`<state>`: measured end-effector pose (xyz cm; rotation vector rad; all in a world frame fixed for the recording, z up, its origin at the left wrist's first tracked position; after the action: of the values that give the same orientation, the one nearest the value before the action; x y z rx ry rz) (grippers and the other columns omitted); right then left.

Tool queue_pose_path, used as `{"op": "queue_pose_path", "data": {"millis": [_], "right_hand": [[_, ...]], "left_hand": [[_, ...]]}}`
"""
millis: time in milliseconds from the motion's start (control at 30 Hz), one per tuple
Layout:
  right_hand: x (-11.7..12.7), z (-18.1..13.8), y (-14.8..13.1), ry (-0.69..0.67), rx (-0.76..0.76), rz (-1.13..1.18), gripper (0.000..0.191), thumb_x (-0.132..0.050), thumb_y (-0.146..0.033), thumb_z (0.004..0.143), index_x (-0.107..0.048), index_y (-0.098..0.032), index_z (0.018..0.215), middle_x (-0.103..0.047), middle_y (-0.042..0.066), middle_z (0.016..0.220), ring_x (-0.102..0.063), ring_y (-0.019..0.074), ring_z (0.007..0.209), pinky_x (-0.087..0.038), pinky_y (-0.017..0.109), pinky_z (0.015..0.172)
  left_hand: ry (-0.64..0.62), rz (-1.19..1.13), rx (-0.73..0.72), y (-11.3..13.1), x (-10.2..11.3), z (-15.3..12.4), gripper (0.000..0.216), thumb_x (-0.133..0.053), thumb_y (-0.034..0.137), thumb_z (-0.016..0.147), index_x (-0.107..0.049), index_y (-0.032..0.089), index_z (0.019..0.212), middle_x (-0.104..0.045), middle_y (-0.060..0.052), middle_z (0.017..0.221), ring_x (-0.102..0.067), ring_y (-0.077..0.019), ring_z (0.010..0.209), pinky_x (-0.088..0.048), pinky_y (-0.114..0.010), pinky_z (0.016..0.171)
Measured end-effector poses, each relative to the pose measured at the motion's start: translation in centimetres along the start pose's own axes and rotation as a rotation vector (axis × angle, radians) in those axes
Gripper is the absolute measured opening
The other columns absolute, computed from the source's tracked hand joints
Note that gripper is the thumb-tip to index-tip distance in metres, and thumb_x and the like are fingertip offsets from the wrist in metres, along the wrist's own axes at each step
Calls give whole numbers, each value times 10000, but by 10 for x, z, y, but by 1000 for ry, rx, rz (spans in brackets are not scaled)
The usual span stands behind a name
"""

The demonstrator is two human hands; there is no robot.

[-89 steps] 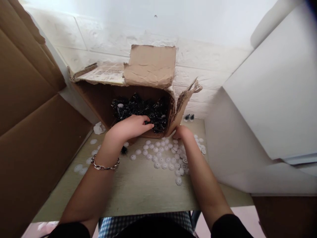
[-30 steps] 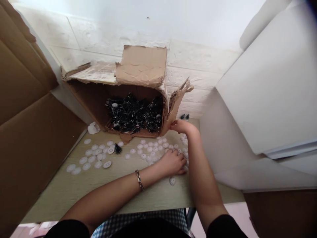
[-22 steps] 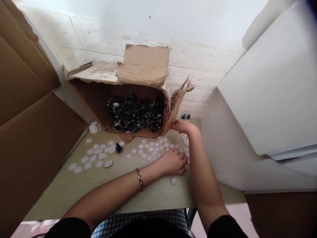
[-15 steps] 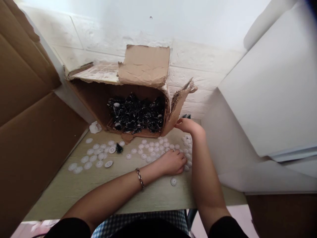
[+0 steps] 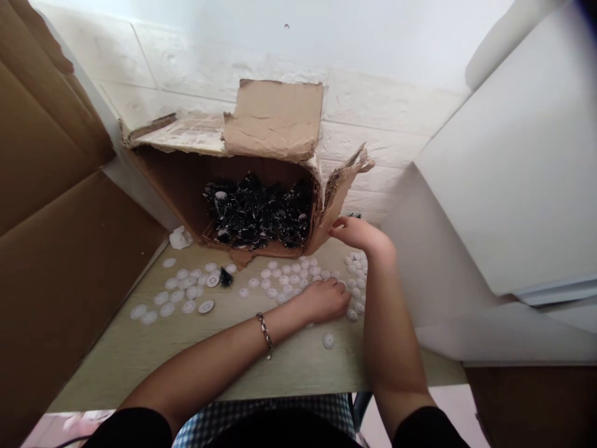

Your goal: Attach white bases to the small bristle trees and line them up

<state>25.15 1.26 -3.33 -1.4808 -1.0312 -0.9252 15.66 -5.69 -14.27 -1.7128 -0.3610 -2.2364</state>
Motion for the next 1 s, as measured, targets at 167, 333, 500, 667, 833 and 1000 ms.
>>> {"op": "queue_pose_path", "data": {"millis": [167, 333, 500, 667, 833, 1000], "right_hand": [[3, -4, -4, -2, 5, -4, 310, -438, -366, 702, -579, -185, 910, -592, 78, 959, -539, 191, 829, -385, 249, 678], [5, -7, -5, 14, 3, 30, 275, -448, -364, 699, -583, -193, 866, -600, 54, 925, -541, 168, 795, -383, 226, 636], [8, -10, -4, 43, 32, 11, 281, -449, -368, 697, -578, -187, 870, -602, 51, 908, -541, 164, 779, -378, 234, 638], [14, -17, 2, 107, -24, -12, 384, -501, -387, 650, -530, -175, 969, -601, 59, 876, -539, 161, 724, -380, 242, 606], [30, -40, 0, 200, -58, -28, 321, -466, -449, 662, -556, -185, 822, -596, 42, 777, -522, 149, 662, -365, 239, 551], [43, -77, -24, 227, 76, -21, 295, -387, -452, 721, -507, -187, 667, -556, 1, 631, -473, 104, 553, -322, 217, 481]], "left_hand": [[19, -3, 39, -4, 0, 0, 286, -300, 309, 813, -534, 150, 769, -560, -52, 771, -519, -179, 744, -382, -269, 514], [42, 7, 37, -6, 3, 1, 358, -260, 357, 822, -540, 147, 747, -553, -62, 743, -513, -181, 749, -373, -265, 514], [52, 6, 29, -7, 7, 2, 380, -255, 378, 820, -541, 140, 747, -553, -66, 732, -511, -173, 755, -377, -266, 562], [62, -154, 159, -18, 31, 5, 407, -242, 398, 818, -549, 143, 737, -576, -56, 720, -526, -148, 671, -370, -252, 550], [168, -892, 323, -44, 83, 1, 379, -337, 441, 779, -544, 150, 653, -509, 5, 545, -456, -64, 495, -346, -177, 455], [587, -1807, 512, -73, 139, -17, 371, -304, 449, 788, -522, 160, 708, -454, 37, 500, -350, -4, 322, -238, -105, 276]]}}
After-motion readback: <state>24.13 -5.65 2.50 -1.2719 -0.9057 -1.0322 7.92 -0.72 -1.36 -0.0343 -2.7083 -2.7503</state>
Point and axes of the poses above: each hand's wrist, its own z-axis towards the middle knuckle, its own x-axis out of the back of the hand, y = z × x, the point moved 2 cm from there along z, towards the middle knuckle
